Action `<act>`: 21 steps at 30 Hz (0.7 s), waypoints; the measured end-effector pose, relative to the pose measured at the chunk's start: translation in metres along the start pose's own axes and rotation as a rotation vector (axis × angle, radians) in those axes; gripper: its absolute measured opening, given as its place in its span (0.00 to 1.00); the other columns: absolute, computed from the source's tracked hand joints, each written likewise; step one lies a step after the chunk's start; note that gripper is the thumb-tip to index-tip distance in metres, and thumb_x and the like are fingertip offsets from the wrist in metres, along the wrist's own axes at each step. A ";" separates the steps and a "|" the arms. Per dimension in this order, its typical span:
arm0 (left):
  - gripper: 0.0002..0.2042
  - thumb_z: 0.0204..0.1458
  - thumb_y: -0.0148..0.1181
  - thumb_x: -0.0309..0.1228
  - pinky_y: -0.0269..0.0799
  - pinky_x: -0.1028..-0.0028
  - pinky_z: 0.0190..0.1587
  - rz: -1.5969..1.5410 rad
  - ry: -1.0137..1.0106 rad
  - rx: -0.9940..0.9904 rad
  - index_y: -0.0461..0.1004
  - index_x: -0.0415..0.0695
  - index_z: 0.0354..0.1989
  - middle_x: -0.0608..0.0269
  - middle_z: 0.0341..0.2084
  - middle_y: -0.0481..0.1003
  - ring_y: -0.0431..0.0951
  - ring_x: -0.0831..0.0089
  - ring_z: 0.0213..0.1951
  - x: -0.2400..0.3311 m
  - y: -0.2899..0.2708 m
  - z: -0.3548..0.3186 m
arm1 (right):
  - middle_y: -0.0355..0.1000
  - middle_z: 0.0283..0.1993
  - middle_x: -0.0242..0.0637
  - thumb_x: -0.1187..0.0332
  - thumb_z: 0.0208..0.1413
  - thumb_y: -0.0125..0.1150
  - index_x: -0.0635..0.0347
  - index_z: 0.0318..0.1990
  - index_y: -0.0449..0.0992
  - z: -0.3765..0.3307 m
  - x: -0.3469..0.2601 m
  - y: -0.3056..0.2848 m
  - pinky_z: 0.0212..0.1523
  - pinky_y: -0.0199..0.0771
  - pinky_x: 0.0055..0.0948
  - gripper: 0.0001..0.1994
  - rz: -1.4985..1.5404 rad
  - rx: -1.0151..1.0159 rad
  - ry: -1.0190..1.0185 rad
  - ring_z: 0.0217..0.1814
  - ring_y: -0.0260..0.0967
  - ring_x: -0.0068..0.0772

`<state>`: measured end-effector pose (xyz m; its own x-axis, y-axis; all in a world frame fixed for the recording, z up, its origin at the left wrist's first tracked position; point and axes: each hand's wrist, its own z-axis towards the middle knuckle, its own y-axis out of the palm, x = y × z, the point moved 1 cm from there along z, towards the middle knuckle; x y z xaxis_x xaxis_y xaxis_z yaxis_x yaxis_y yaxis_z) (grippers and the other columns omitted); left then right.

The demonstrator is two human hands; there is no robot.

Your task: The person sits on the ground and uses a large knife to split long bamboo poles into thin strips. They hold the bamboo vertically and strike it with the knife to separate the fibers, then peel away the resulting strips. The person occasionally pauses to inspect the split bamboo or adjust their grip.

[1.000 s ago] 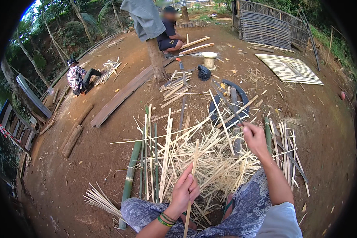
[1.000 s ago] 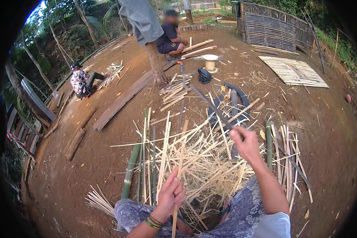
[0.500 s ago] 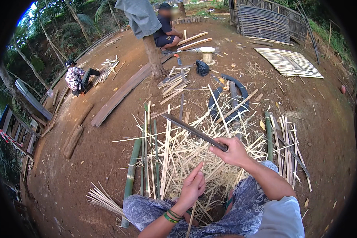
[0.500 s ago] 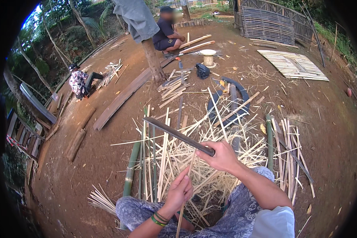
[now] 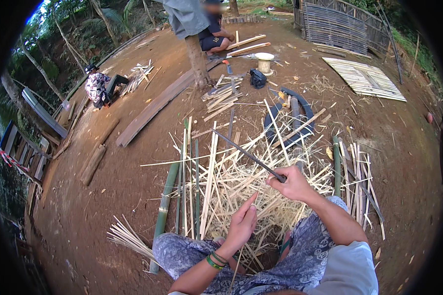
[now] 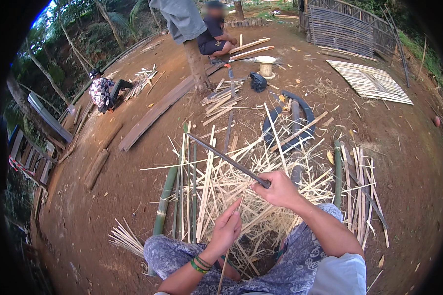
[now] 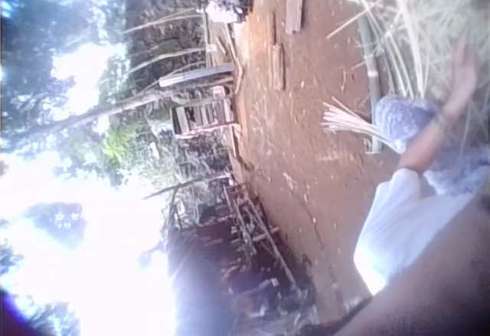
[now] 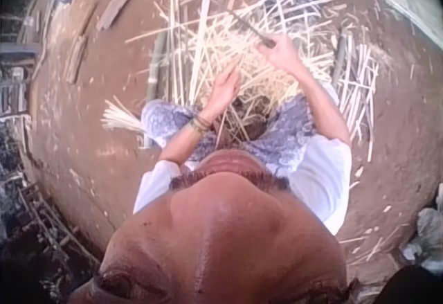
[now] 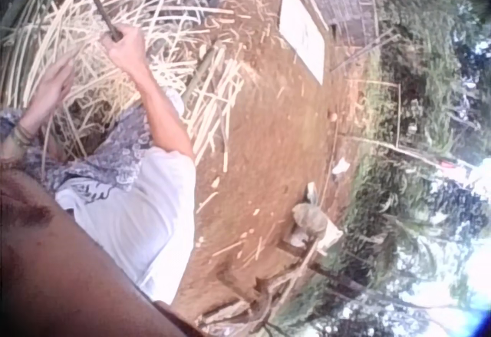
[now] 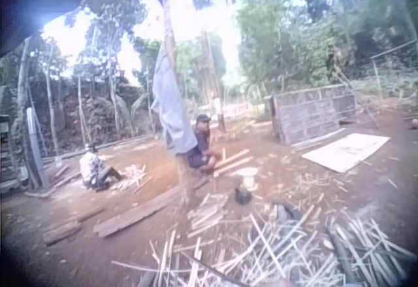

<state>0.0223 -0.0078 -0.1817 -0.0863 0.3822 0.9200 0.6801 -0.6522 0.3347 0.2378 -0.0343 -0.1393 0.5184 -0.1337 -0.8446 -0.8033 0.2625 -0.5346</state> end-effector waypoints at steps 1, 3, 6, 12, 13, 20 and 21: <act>0.23 0.69 0.42 0.28 0.54 0.83 0.21 0.002 0.004 -0.003 0.56 0.44 0.72 0.77 0.18 0.56 0.55 0.88 0.18 -0.001 0.000 0.000 | 0.67 0.16 0.30 0.64 0.54 0.66 0.67 0.37 0.82 0.001 0.003 0.001 0.22 0.57 0.28 0.12 -0.004 0.006 -0.014 0.20 0.58 0.17; 0.22 0.69 0.42 0.28 0.54 0.84 0.21 0.052 0.015 0.006 0.57 0.44 0.72 0.78 0.18 0.57 0.55 0.88 0.19 0.000 0.000 0.000 | 0.65 0.15 0.32 0.65 0.54 0.65 0.69 0.33 0.81 0.001 -0.003 -0.002 0.21 0.57 0.30 0.12 -0.035 0.009 -0.008 0.19 0.57 0.18; 0.22 0.69 0.43 0.29 0.54 0.84 0.21 0.062 0.013 0.019 0.58 0.44 0.71 0.78 0.18 0.57 0.55 0.89 0.19 -0.003 0.000 0.000 | 0.63 0.13 0.32 0.65 0.53 0.64 0.69 0.29 0.80 0.000 -0.002 -0.001 0.21 0.56 0.31 0.12 -0.009 0.058 -0.058 0.18 0.56 0.19; 0.22 0.69 0.44 0.29 0.53 0.84 0.21 0.092 0.027 -0.004 0.59 0.45 0.71 0.80 0.19 0.57 0.56 0.90 0.20 -0.002 0.001 -0.002 | 0.69 0.16 0.45 0.68 0.45 0.62 0.64 0.27 0.80 0.001 0.002 -0.006 0.24 0.67 0.35 0.07 -0.141 0.245 -0.115 0.17 0.69 0.38; 0.22 0.69 0.44 0.30 0.53 0.84 0.21 0.107 0.033 -0.012 0.60 0.45 0.71 0.80 0.19 0.57 0.56 0.90 0.20 -0.002 0.001 -0.002 | 0.70 0.17 0.47 0.69 0.43 0.61 0.64 0.27 0.80 0.002 0.002 -0.007 0.25 0.68 0.36 0.07 -0.161 0.273 -0.114 0.18 0.71 0.42; 0.22 0.69 0.44 0.30 0.53 0.85 0.22 0.132 0.035 -0.041 0.61 0.46 0.70 0.81 0.19 0.58 0.56 0.90 0.20 0.001 0.005 0.002 | 0.71 0.18 0.47 0.68 0.41 0.62 0.61 0.27 0.80 0.000 -0.001 -0.012 0.26 0.71 0.41 0.07 -0.365 0.379 -0.151 0.20 0.72 0.47; 0.22 0.69 0.44 0.30 0.53 0.85 0.22 0.139 0.034 -0.042 0.61 0.46 0.70 0.81 0.19 0.58 0.56 0.90 0.20 0.002 0.006 0.002 | 0.71 0.18 0.46 0.68 0.41 0.63 0.61 0.27 0.80 0.000 -0.002 -0.012 0.26 0.71 0.41 0.07 -0.382 0.384 -0.157 0.20 0.72 0.48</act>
<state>0.0274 -0.0101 -0.1783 -0.0182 0.2647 0.9642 0.6562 -0.7244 0.2113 0.2464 -0.0375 -0.1311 0.8127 -0.1514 -0.5627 -0.4007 0.5559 -0.7283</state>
